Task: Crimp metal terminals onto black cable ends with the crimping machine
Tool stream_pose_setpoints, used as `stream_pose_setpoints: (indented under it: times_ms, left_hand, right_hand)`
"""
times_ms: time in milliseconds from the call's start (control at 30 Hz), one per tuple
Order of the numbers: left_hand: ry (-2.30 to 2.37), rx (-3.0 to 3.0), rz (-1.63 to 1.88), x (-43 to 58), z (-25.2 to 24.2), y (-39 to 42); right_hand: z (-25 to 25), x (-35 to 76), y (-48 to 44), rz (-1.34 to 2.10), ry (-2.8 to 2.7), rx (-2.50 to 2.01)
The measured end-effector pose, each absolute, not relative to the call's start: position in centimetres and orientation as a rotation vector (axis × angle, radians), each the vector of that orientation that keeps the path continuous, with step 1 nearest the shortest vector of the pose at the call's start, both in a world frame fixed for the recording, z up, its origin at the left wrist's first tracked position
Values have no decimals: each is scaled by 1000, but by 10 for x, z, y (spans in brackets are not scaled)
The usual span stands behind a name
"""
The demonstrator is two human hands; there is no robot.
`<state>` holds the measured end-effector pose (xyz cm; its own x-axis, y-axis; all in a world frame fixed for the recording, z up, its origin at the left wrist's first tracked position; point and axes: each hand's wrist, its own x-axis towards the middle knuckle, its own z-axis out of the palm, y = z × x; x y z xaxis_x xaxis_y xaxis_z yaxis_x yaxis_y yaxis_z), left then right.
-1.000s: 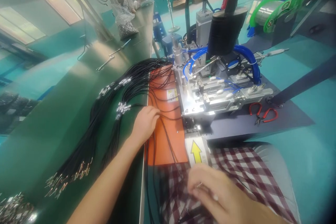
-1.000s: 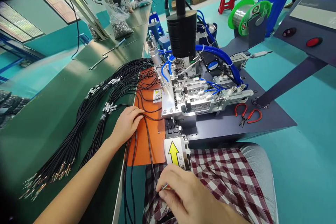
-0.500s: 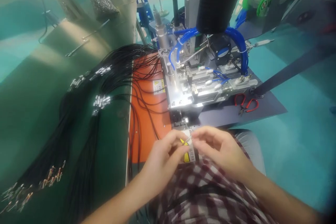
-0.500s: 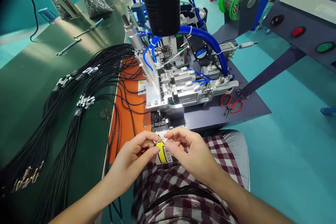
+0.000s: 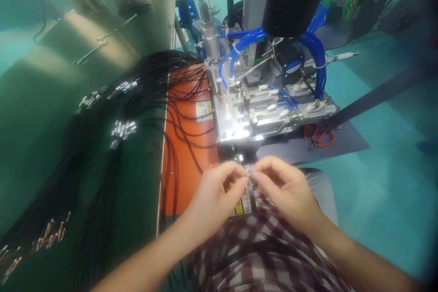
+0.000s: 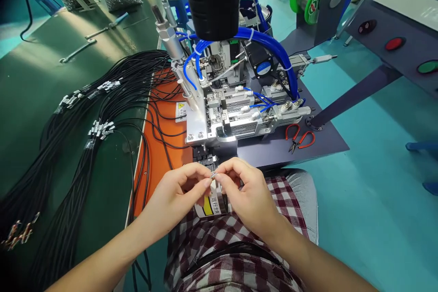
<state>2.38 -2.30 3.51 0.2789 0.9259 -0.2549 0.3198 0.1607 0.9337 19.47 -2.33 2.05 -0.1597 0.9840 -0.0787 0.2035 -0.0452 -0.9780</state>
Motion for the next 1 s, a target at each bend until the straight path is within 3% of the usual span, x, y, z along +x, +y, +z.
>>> stream_pose_setpoints:
  times_ms: [300, 533, 767, 1000]
  left_hand:
    - [1427, 1498, 733, 21, 33, -28]
    - [1500, 1822, 743, 21, 33, -32]
    - [1422, 1624, 837, 23, 33, -31]
    - [1414, 1808, 797, 28, 32, -29]
  right_hand:
    - [23, 199, -19, 976, -1601, -1321]
    - [25, 184, -16, 1295, -1398, -1361]
    - [26, 186, -16, 1555, -1243, -1248]
    - [21, 185, -25, 732, -1720, -1129]
